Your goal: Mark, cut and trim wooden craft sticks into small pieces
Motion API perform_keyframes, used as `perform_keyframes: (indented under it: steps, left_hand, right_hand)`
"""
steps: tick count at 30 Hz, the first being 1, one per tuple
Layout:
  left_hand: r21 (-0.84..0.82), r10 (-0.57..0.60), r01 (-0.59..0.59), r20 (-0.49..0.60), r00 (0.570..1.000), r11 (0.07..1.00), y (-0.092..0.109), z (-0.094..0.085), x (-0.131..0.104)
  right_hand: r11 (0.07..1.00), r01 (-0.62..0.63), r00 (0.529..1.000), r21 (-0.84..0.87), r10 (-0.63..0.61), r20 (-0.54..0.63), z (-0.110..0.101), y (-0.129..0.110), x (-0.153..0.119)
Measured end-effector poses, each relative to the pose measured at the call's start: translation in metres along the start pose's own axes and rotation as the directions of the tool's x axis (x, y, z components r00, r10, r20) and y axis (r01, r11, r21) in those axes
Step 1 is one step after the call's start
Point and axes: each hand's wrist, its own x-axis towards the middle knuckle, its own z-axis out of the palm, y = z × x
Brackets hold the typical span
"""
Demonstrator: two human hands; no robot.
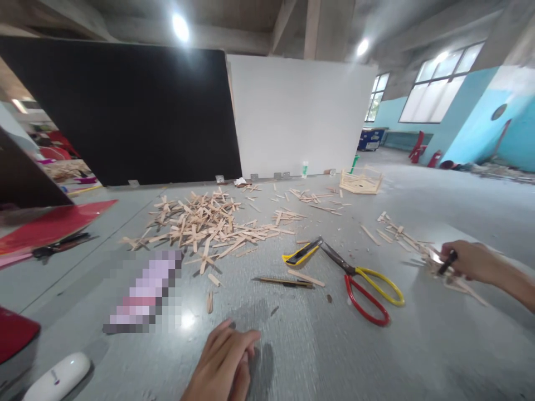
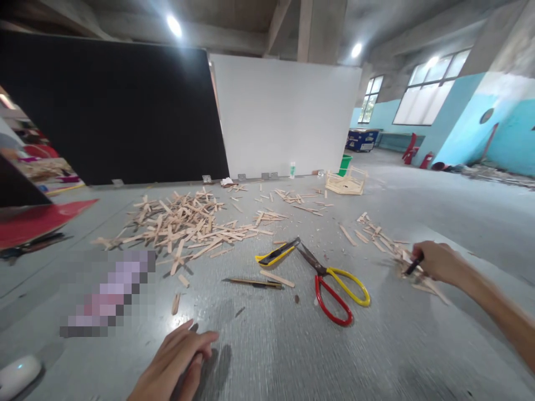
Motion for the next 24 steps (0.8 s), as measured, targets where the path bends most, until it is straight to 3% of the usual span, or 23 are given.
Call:
perform_keyframes:
  steps: [3,6,10,13,15,17,19,21,22,23,24]
  left_hand:
    - [0.006,0.011,-0.011,-0.006,1.000,1.000,-0.001,0.001,0.001]
    - [0.000,0.012,-0.012,-0.015,1.000,1.000,-0.002,0.003,0.001]
    - [0.003,0.019,-0.019,-0.033,0.999,1.000,-0.002,0.006,-0.001]
    - [0.072,0.018,-0.013,-0.066,0.998,0.997,0.001,0.004,-0.003]
    - [0.147,0.034,-0.020,-0.094,0.995,0.989,0.005,0.001,-0.003]
    - [0.214,0.088,-0.062,-0.111,0.990,0.975,0.008,-0.001,-0.002]
    - [0.265,0.162,-0.125,-0.125,0.979,0.956,0.009,0.001,-0.001]
    - [0.275,0.262,-0.225,-0.108,0.959,0.935,0.007,0.008,-0.002]
    - [0.270,0.257,-0.217,-0.122,0.959,0.938,0.005,0.013,-0.003]
    - [0.270,0.191,-0.136,-0.190,0.963,0.953,0.004,0.019,-0.005]
    - [0.281,0.185,-0.118,-0.224,0.957,0.952,0.003,0.023,-0.007]
  right_hand:
    - [0.964,0.007,0.992,0.267,-0.040,0.119,-0.009,-0.032,0.002]
    - [0.879,0.046,0.978,0.475,-0.137,0.159,-0.017,-0.071,-0.003]
    - [0.800,0.141,0.930,0.583,-0.309,0.199,-0.018,-0.130,-0.028]
    - [0.760,0.281,0.871,0.587,-0.458,0.176,-0.005,-0.177,-0.060]
    - [0.686,0.434,0.746,0.584,-0.637,0.194,0.010,-0.206,-0.087]
    - [0.572,0.550,0.535,0.608,-0.801,0.269,0.029,-0.231,-0.113]
    - [0.498,0.637,0.389,0.588,-0.867,0.312,0.051,-0.251,-0.132]
    - [0.452,0.701,0.314,0.552,-0.890,0.330,0.072,-0.268,-0.141]
    - [0.428,0.718,0.296,0.549,-0.901,0.316,0.080,-0.274,-0.141]
    - [0.406,0.722,0.291,0.560,-0.913,0.286,0.087,-0.280,-0.138]
    - [0.387,0.717,0.302,0.580,-0.922,0.243,0.092,-0.285,-0.133]
